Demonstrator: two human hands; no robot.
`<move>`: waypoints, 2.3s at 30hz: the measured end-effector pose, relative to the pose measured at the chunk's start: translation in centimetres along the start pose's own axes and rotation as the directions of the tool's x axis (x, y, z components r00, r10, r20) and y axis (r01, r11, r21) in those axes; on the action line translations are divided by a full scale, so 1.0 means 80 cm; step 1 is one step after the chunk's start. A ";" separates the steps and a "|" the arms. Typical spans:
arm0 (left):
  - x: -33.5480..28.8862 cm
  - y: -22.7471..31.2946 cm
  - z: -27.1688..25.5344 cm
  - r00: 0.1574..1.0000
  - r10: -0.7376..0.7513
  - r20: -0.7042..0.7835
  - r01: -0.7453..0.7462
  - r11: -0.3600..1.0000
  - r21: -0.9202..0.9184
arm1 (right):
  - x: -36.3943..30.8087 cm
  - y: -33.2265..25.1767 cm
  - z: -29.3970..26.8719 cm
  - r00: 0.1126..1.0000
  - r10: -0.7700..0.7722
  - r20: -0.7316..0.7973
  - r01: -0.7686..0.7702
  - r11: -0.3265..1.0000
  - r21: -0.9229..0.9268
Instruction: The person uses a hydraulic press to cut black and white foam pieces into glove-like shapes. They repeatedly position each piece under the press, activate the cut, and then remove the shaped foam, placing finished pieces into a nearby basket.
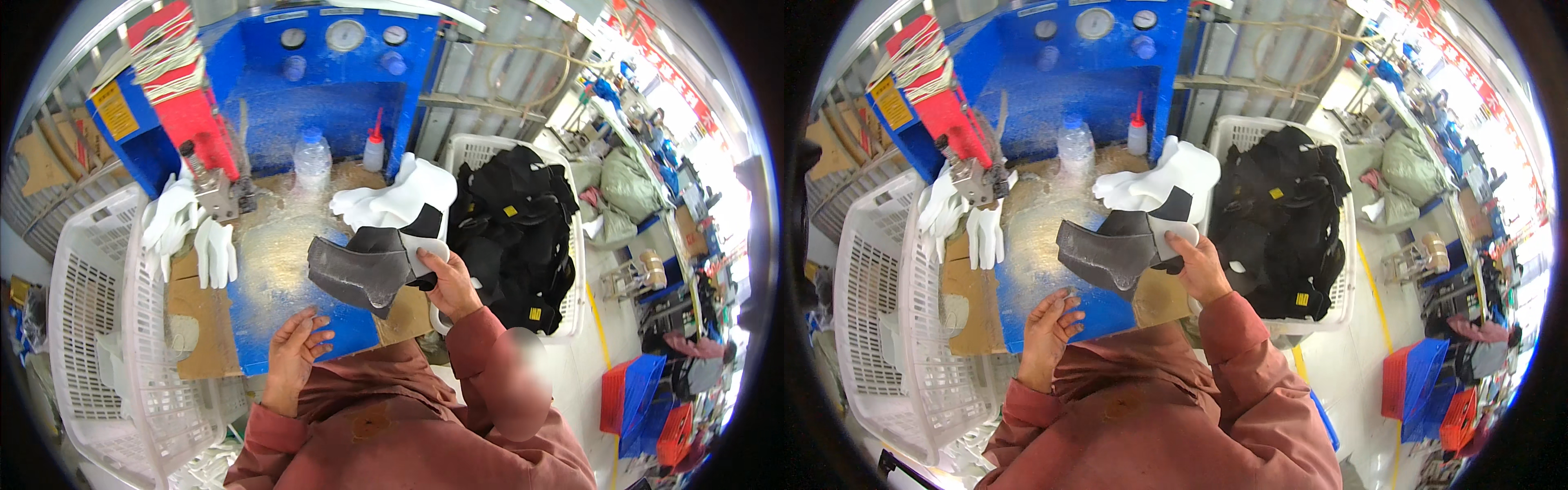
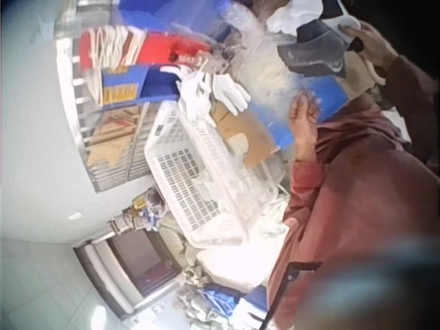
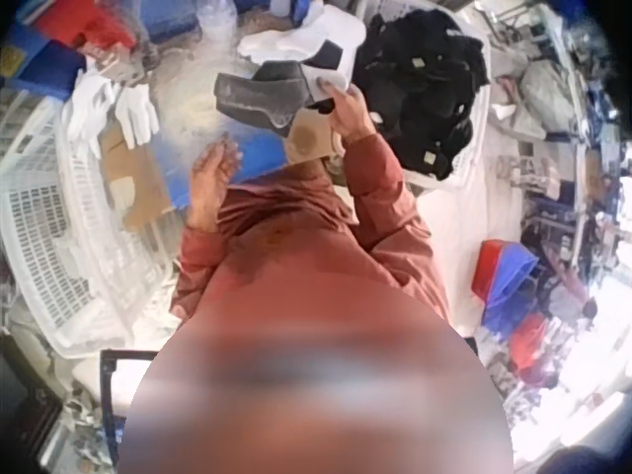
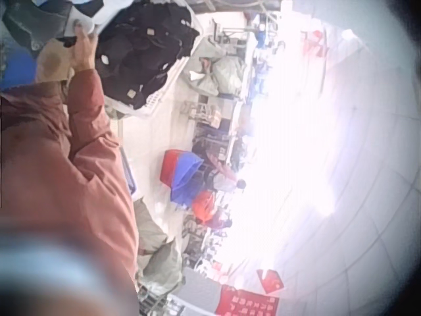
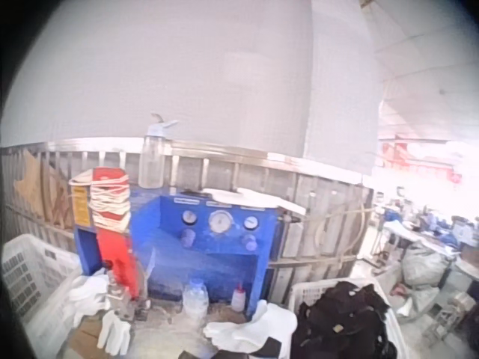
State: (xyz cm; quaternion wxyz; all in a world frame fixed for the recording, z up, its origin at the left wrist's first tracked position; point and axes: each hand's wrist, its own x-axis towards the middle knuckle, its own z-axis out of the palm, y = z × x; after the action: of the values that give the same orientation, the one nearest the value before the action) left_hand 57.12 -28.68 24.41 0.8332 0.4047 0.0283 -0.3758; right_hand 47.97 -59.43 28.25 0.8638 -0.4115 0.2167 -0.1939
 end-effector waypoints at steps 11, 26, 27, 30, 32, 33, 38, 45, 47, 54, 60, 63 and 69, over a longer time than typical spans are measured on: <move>-0.025 -0.052 0.029 0.983 -0.172 0.064 0.168 0.984 0.065 | -0.092 0.009 -0.074 0.983 -0.027 -0.180 0.046 0.994 0.101; -0.030 -0.104 0.062 0.957 -0.283 0.064 0.255 0.927 0.275 | -0.224 0.010 -0.192 0.895 -0.096 -0.435 0.210 0.953 0.221; -0.029 -0.110 0.065 0.952 -0.298 0.066 0.265 0.916 0.301 | -0.244 0.004 -0.207 0.888 -0.112 -0.446 0.232 0.946 0.224; -0.023 -0.126 0.077 0.922 -0.373 0.102 0.320 0.884 0.341 | -0.312 -0.014 -0.255 0.795 -0.197 -0.573 0.349 0.922 0.169; -0.019 -0.139 0.086 0.902 -0.415 0.120 0.345 0.859 0.379 | -0.370 -0.029 -0.292 0.680 -0.197 -0.706 0.346 0.935 0.072; -0.018 -0.145 0.091 0.887 -0.439 0.143 0.358 0.850 0.387 | -0.399 -0.035 -0.311 0.646 -0.205 -0.735 0.343 0.939 0.040; -0.016 -0.173 0.112 0.841 -0.517 0.159 0.404 0.796 0.451 | -0.513 -0.014 -0.403 0.391 -0.245 -0.887 0.450 0.892 -0.048; -0.016 -0.193 0.126 0.812 -0.565 0.147 0.426 0.746 0.513 | -0.639 0.151 -0.494 0.037 0.042 -0.998 0.486 0.872 0.055; -0.017 -0.198 0.126 0.802 -0.577 0.157 0.421 0.731 0.537 | -0.663 0.216 -0.501 -0.063 0.173 -0.983 0.449 0.884 0.127; -0.017 -0.210 0.123 0.787 -0.596 0.160 0.403 0.693 0.598 | -0.716 0.351 -0.509 -0.232 0.323 -0.918 0.551 0.821 0.150; -0.023 -0.212 0.122 0.787 -0.600 0.143 0.403 0.677 0.616 | -0.730 0.360 -0.521 -0.296 0.512 -0.806 0.555 0.779 0.292; -0.027 -0.206 0.118 0.791 -0.594 0.144 0.408 0.689 0.599 | -0.713 0.391 -0.519 -0.191 0.698 -0.690 0.369 0.703 0.608; -0.029 -0.205 0.113 0.812 -0.572 0.118 0.390 0.681 0.620 | -0.672 0.468 -0.491 0.310 0.553 -0.773 -0.292 0.830 0.476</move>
State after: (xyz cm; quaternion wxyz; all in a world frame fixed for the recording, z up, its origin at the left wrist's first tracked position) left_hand 42.47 -39.97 20.62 0.5368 0.5491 -0.1059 -0.6318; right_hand -11.80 -34.55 -12.30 0.6795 -0.0629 0.7110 -0.1696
